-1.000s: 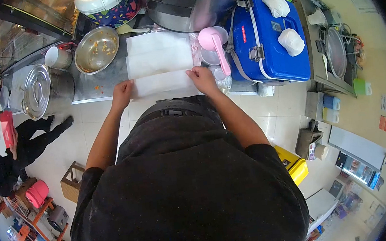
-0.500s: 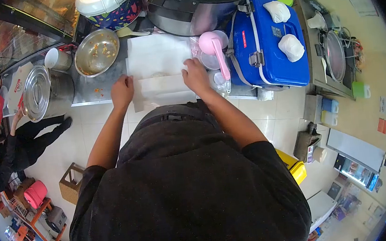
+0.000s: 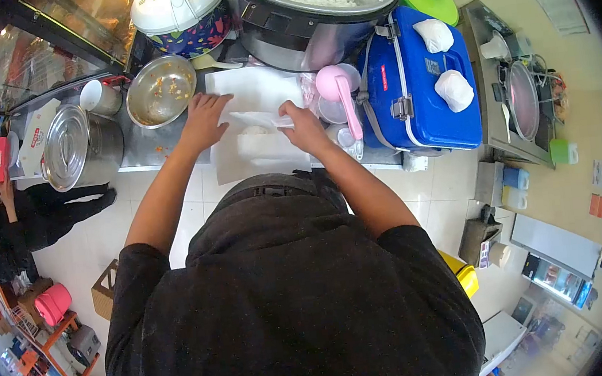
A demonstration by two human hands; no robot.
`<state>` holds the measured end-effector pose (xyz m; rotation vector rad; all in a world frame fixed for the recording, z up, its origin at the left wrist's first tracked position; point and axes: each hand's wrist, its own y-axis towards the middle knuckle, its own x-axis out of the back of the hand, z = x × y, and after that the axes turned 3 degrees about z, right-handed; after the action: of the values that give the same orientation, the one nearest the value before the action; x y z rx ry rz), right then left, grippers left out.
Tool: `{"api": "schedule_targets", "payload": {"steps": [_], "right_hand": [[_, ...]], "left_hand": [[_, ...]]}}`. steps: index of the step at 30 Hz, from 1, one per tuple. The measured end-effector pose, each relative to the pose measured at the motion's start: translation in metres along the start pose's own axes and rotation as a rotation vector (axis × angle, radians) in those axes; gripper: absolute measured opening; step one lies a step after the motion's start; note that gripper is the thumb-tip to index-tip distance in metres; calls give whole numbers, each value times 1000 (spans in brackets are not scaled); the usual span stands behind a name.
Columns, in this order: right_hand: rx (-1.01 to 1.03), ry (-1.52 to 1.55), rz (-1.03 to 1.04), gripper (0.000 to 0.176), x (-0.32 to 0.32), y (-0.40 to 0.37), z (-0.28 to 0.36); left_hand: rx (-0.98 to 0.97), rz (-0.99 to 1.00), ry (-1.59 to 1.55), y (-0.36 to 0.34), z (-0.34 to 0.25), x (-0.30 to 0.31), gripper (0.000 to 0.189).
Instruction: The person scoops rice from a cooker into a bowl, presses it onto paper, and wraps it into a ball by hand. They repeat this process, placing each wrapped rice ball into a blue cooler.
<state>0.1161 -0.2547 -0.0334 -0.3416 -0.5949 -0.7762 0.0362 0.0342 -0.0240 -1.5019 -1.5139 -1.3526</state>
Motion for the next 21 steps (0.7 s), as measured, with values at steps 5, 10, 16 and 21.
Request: {"api": "schedule_targets", "payload": {"steps": [5,10,16,21], "right_hand": [[-100,39,-69,43,15,-29,25],[-19,62,-53,26,14,-52,-6],[59,-53,-183,17,2,-56,-21],[59,-69,-221,17,1,-58,-25]], "left_hand": [[-81,192,-110,-21,6,21,19],[-74,105,-124,-62,-6,17,20],[-5,92,-89,-87,-9,8,17],[198,18,-3,-84,9,2,23]]}}
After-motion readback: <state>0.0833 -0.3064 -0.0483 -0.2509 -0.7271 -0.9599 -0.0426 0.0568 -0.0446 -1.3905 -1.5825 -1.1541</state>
